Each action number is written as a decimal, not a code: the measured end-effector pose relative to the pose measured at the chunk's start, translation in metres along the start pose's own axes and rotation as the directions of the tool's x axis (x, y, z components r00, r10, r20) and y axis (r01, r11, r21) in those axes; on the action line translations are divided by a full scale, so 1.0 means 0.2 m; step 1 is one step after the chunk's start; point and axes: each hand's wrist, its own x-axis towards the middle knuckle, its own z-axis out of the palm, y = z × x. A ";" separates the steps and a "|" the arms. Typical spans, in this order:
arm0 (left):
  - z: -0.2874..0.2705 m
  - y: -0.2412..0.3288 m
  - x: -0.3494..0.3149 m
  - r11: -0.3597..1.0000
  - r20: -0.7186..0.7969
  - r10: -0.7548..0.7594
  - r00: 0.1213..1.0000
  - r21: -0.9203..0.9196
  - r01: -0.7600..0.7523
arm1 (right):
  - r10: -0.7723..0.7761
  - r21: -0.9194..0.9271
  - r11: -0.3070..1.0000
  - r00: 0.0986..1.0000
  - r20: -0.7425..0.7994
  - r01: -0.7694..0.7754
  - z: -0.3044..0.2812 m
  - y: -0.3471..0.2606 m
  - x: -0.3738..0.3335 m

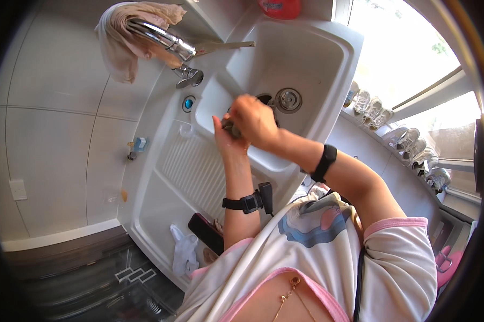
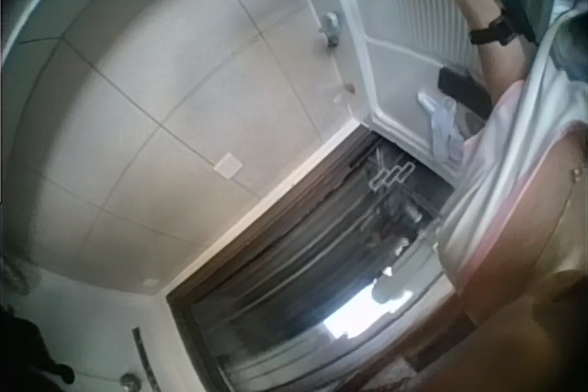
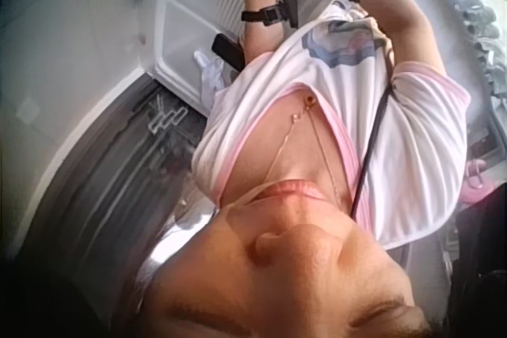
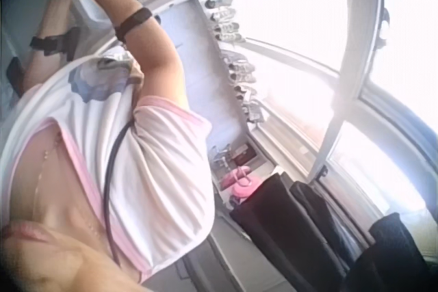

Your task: Washing a piece of cloth or rag by hand in a sink.

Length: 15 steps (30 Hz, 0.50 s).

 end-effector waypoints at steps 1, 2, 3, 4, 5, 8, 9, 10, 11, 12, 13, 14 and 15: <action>0.01 0.02 0.01 0.995 -0.094 0.003 0.996 0.096 0.006 | -0.089 0.015 0.996 0.992 0.087 0.088 -0.03 -0.05 -0.05; 0.11 -0.03 -0.01 0.996 0.107 0.046 0.993 -0.084 -0.037 | 0.096 -0.515 0.856 0.965 0.243 0.045 -0.02 -0.24 -0.07; 0.15 -0.04 0.00 0.992 0.082 0.068 0.994 -0.108 -0.059 | -0.314 -0.056 0.944 0.937 0.152 0.325 -0.01 -0.18 -0.16; 0.12 -0.06 0.01 0.994 0.245 -0.007 0.970 -0.100 0.032 | -0.312 -0.063 0.944 0.939 0.145 0.323 0.00 -0.16 -0.16; 0.11 -0.08 0.00 0.991 0.395 -0.070 0.916 -0.076 0.109 | -0.231 -0.091 0.965 0.961 0.150 0.246 0.03 -0.14 -0.13; 0.14 -0.20 -0.07 0.978 -0.204 0.159 0.966 0.166 -0.126 | 0.090 -0.129 0.990 0.972 0.218 -0.063 0.02 -0.04 0.04; 0.19 -0.20 -0.09 0.977 -0.167 0.085 0.982 0.208 -0.049 | 0.157 -0.165 0.976 0.984 0.088 -0.141 0.03 0.02 0.09; 0.25 -0.19 -0.10 0.980 -0.192 0.079 0.978 0.193 -0.041 | 0.077 -0.172 0.982 0.997 -0.014 -0.078 0.02 0.03 0.13; 0.28 -0.19 -0.10 0.984 -0.216 0.071 0.974 0.178 -0.032 | -0.005 -0.186 0.982 0.993 -0.114 -0.016 0.02 0.04 0.15; 0.23 -0.17 -0.10 0.986 -0.115 0.061 0.991 0.161 -0.042 | -0.025 -0.171 0.985 0.997 -0.077 0.011 0.02 0.03 0.13; 0.17 -0.13 -0.09 0.989 -0.016 0.060 0.998 0.139 -0.057 | -0.048 -0.150 0.988 0.998 -0.032 0.043 0.01 -0.05 0.10; 0.21 -0.10 -0.07 0.985 0.135 0.017 0.991 0.167 -0.040 | -0.144 -0.123 0.982 0.989 -0.017 0.141 0.02 -0.13 0.03; 0.25 -0.08 -0.04 0.979 0.276 -0.038 0.960 0.201 -0.019 | 0.143 -0.711 0.640 0.954 -0.262 -0.291 0.26 -0.22 -0.04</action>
